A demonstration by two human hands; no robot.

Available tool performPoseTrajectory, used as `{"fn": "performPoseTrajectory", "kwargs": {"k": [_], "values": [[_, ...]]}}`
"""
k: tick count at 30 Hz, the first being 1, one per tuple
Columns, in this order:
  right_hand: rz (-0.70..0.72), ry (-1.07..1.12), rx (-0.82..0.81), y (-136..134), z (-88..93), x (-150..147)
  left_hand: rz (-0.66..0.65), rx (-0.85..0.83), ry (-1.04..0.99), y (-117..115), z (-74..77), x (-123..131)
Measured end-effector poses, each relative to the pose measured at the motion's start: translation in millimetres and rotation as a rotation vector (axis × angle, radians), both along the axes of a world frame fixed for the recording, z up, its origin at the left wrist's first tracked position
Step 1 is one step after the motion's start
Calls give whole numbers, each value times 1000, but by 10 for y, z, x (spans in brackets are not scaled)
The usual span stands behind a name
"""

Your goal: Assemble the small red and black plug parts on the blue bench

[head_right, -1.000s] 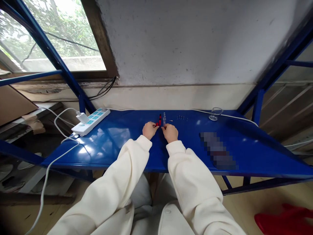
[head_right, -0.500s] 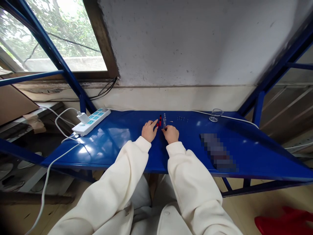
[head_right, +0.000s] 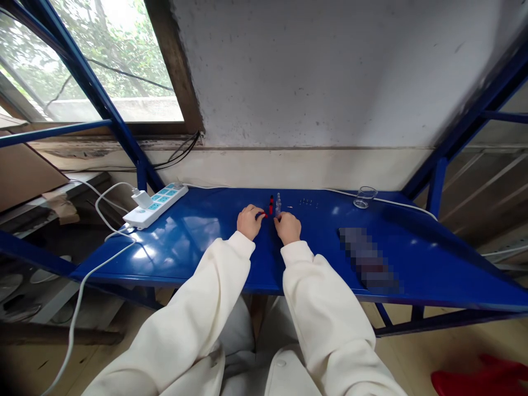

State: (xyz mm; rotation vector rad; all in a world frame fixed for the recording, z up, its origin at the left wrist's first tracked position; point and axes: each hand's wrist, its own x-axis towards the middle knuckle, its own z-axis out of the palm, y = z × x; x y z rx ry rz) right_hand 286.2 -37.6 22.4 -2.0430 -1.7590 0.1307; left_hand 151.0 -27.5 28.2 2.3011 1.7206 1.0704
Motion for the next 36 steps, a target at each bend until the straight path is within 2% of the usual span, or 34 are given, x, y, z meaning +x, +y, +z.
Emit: {"fn": "performPoseTrajectory", "kwargs": {"k": [5, 9, 16, 26, 29, 36], "values": [[37, -14, 212, -32, 39, -51, -77, 166, -382, 5, 39, -5], [109, -89, 250, -18, 45, -88, -148, 228, -527, -25, 75, 12], [118, -129, 226, -2, 29, -98, -86, 226, -596, -43, 96, 18], [173, -126, 216, -44, 37, -131, -147, 127, -551, -64, 84, 35], [154, -107, 207, -47, 41, -133, -163, 139, -540, -66, 74, 41], [87, -68, 218, -52, 34, -109, -98, 127, -573, -42, 44, 25]]}}
